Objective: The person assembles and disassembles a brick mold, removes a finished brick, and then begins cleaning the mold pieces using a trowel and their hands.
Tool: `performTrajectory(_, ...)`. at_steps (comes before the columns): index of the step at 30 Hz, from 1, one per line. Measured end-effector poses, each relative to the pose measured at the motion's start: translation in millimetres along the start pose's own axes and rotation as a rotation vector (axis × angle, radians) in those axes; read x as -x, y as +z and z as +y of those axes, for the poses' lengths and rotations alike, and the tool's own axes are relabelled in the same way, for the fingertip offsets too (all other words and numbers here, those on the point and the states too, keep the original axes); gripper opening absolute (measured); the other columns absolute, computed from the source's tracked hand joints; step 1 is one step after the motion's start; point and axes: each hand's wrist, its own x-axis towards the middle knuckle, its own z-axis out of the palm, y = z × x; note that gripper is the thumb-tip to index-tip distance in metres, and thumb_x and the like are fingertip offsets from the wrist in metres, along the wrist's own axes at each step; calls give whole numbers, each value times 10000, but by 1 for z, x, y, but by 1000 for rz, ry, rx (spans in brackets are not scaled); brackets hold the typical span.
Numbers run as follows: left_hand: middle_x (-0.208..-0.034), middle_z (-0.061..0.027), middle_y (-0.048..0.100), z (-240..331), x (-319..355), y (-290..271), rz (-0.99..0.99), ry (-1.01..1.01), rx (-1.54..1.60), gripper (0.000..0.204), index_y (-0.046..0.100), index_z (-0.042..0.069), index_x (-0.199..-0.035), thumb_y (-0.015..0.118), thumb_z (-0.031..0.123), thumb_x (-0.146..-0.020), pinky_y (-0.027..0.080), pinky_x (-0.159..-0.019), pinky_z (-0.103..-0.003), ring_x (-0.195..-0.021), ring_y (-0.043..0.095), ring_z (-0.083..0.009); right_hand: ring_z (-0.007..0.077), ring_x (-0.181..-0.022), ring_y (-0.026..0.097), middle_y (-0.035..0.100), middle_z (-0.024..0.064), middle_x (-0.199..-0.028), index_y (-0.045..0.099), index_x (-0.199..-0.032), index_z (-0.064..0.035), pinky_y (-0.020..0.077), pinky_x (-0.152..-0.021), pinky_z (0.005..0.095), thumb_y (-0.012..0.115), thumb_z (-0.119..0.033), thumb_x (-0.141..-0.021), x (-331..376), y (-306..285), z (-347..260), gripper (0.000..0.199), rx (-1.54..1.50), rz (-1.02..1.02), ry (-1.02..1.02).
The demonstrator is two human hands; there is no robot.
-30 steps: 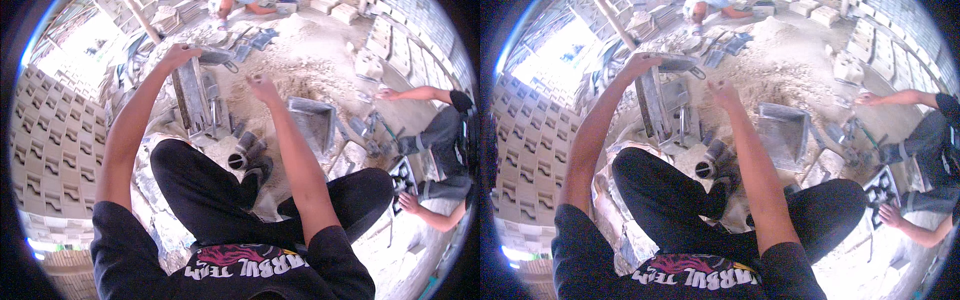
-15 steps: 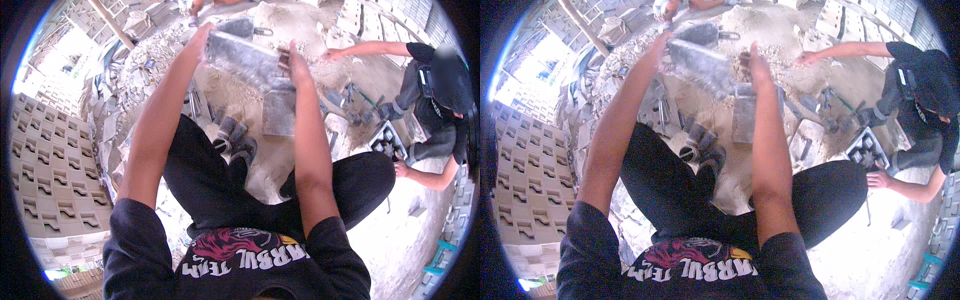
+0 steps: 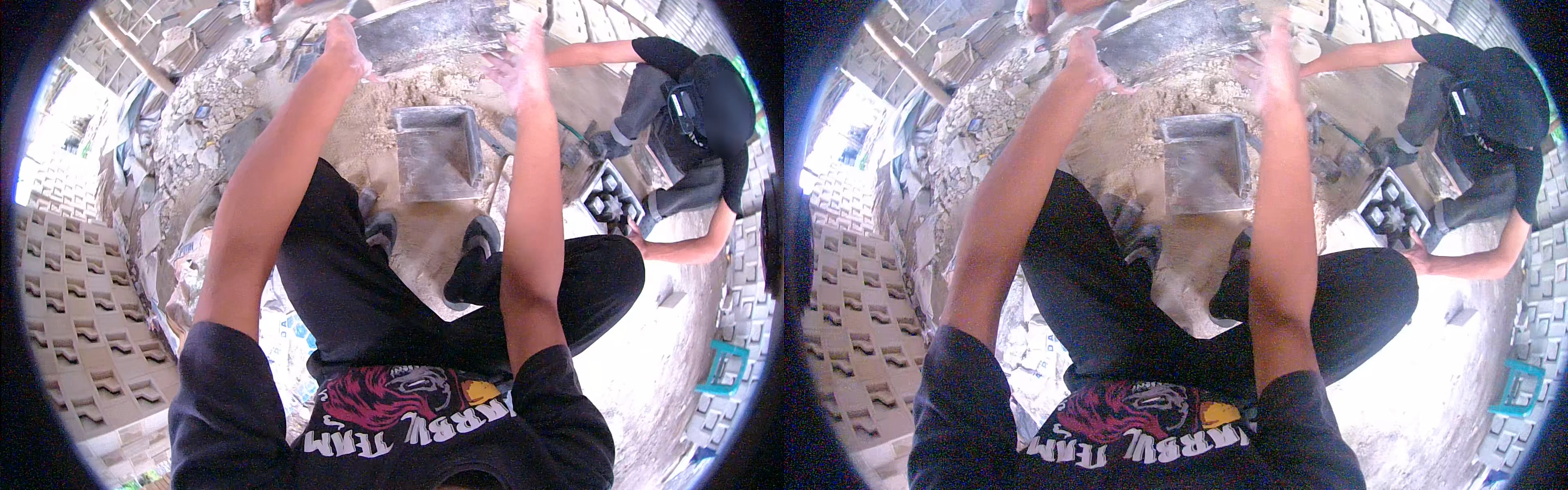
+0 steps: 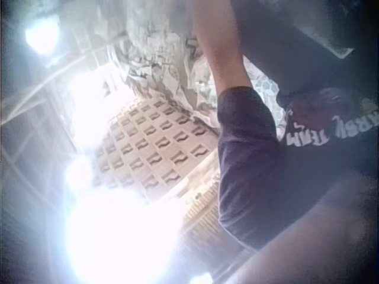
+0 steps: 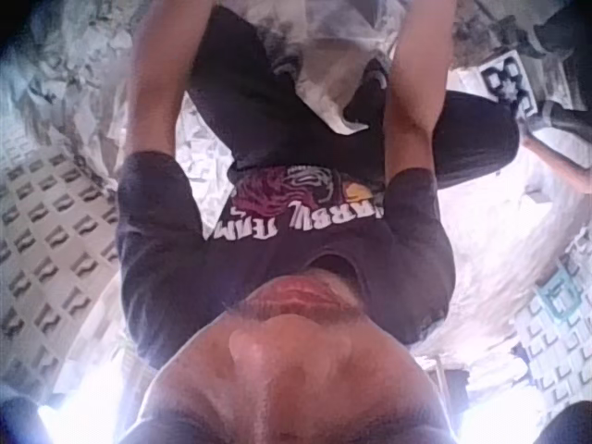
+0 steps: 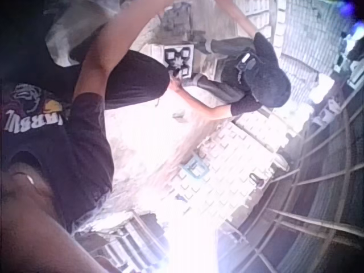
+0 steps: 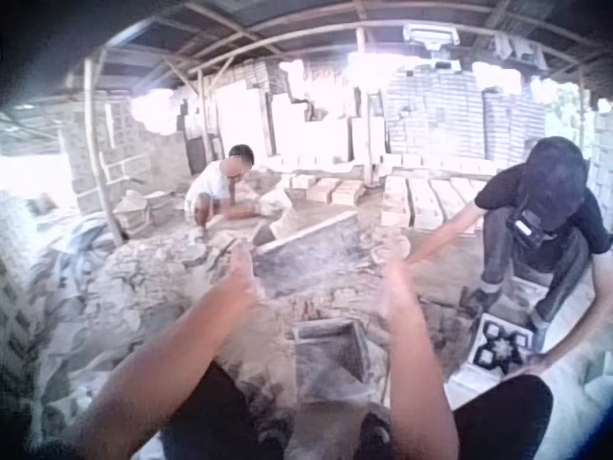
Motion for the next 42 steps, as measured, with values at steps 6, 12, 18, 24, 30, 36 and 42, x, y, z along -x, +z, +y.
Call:
performTrajectory(6,-1273,-102,511,-17,-28,-30,-107,204,114,482,477,146,-1222,486,355,-788,294,-920,-651,-1128,514,-338,266,-1296,366,389,157,-1416,321,-1400,32,309,-1056,350,496,-696,-810,17,54,2,953,100,34,129)
performTrajectory(12,-1284,-130,469,-65,-13,-1,310,274,-47,524,482,117,-1207,571,330,-737,309,-940,-652,-1137,492,-345,361,-1220,422,326,199,-1415,198,-1428,2,424,-917,531,547,-576,-834,-18,28,37,899,27,129,136)
performTrajectory(18,-1236,-143,496,-42,-12,-26,70,210,-85,495,501,74,-1212,626,302,-791,308,-945,-674,-1108,501,-338,381,-1176,457,309,203,-1405,311,-1366,-7,453,-889,574,500,-530,-861,-41,8,63,751,49,172,123)
performTrajectory(24,-1150,-268,574,-49,-77,-48,339,298,-412,597,521,-124,-1139,721,278,-745,454,-932,-369,-1051,594,-315,382,-1155,470,351,196,-1370,317,-1359,-9,427,-913,598,487,-515,-883,-41,-7,110,715,-9,264,183)
performTrajectory(30,-983,-267,629,-125,-54,-56,710,419,-473,623,564,-152,-1035,717,367,-727,505,-746,-406,-873,639,-341,322,-1236,405,347,201,-1369,266,-1382,-11,391,-958,567,578,-457,-838,6,-30,163,769,89,529,172)
performTrajectory(36,-927,-235,657,-198,-46,-72,778,258,-498,587,622,-93,-999,716,416,-722,489,-794,-426,-856,647,-347,346,-1119,521,501,283,-1231,311,-1262,172,412,-948,385,658,-300,-725,53,-72,230,795,297,525,159)
performTrajectory(42,-1033,-269,635,-225,-40,-116,871,181,-708,776,615,-126,-1031,670,570,-690,430,-915,-422,-1044,585,-389,421,-1157,491,509,357,-1157,258,-1255,171,380,-999,425,645,-320,-745,88,-44,243,807,576,660,210)
